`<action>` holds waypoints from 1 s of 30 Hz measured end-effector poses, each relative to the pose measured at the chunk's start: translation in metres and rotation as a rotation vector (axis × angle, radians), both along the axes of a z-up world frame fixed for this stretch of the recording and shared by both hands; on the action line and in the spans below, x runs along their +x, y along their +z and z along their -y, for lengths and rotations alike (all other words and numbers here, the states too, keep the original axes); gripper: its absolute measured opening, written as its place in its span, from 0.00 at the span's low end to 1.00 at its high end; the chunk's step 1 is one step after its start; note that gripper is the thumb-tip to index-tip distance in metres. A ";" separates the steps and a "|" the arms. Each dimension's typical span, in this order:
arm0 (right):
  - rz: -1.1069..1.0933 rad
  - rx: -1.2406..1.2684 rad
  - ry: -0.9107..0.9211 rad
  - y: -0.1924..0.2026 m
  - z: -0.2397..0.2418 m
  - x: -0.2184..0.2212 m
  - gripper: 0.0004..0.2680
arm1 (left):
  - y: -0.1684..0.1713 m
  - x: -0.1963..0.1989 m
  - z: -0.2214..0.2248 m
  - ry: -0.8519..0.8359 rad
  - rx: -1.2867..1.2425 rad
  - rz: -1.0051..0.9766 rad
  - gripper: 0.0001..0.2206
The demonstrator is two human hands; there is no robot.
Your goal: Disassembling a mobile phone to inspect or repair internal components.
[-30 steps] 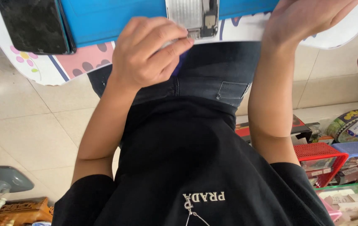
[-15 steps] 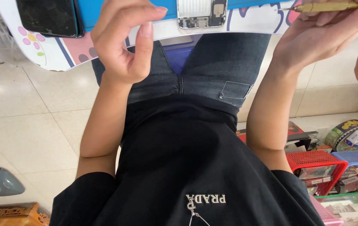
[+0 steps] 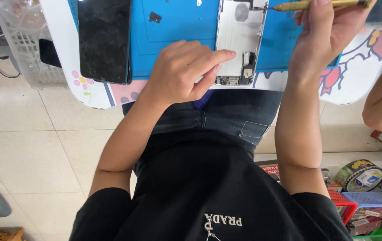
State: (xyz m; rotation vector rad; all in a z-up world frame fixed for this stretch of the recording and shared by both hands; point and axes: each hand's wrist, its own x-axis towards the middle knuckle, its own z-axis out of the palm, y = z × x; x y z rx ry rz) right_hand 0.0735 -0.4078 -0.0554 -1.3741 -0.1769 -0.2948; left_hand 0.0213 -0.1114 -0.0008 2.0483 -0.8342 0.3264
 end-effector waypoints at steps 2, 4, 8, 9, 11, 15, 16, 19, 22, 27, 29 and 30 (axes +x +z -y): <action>0.004 -0.075 0.001 0.008 -0.012 0.014 0.05 | 0.001 0.001 0.002 0.012 0.020 -0.010 0.15; 0.014 -0.156 0.002 0.017 -0.025 0.028 0.04 | 0.004 0.005 0.001 0.023 0.034 -0.013 0.15; 0.059 -0.398 -0.011 0.036 -0.044 0.035 0.05 | 0.005 0.005 0.002 -0.028 0.030 -0.053 0.17; 0.075 -0.464 -0.010 0.040 -0.050 0.035 0.06 | 0.004 0.005 0.002 -0.034 0.037 -0.073 0.18; 0.051 -0.478 -0.017 0.037 -0.049 0.035 0.06 | 0.006 0.007 0.001 -0.033 0.024 -0.090 0.18; -0.042 -0.388 -0.072 0.024 -0.041 0.027 0.06 | 0.008 0.009 0.000 -0.024 0.087 -0.088 0.17; -0.046 -0.391 -0.076 0.022 -0.038 0.026 0.06 | 0.018 0.016 0.003 -0.029 0.084 -0.091 0.17; -0.057 -0.302 -0.107 0.018 -0.032 0.023 0.05 | 0.032 0.026 0.006 -0.050 0.127 -0.022 0.16; -0.051 -0.281 -0.109 0.018 -0.031 0.019 0.05 | 0.016 0.014 0.004 -0.198 0.180 -0.139 0.17; -0.055 -0.275 -0.112 0.021 -0.033 0.019 0.05 | 0.017 0.009 0.003 -0.244 0.180 -0.086 0.06; -0.058 -0.271 -0.117 0.019 -0.031 0.017 0.05 | 0.018 0.009 0.003 -0.259 0.176 -0.052 0.07; -0.059 -0.267 -0.121 0.017 -0.031 0.017 0.06 | 0.019 0.009 0.003 -0.273 0.173 -0.017 0.08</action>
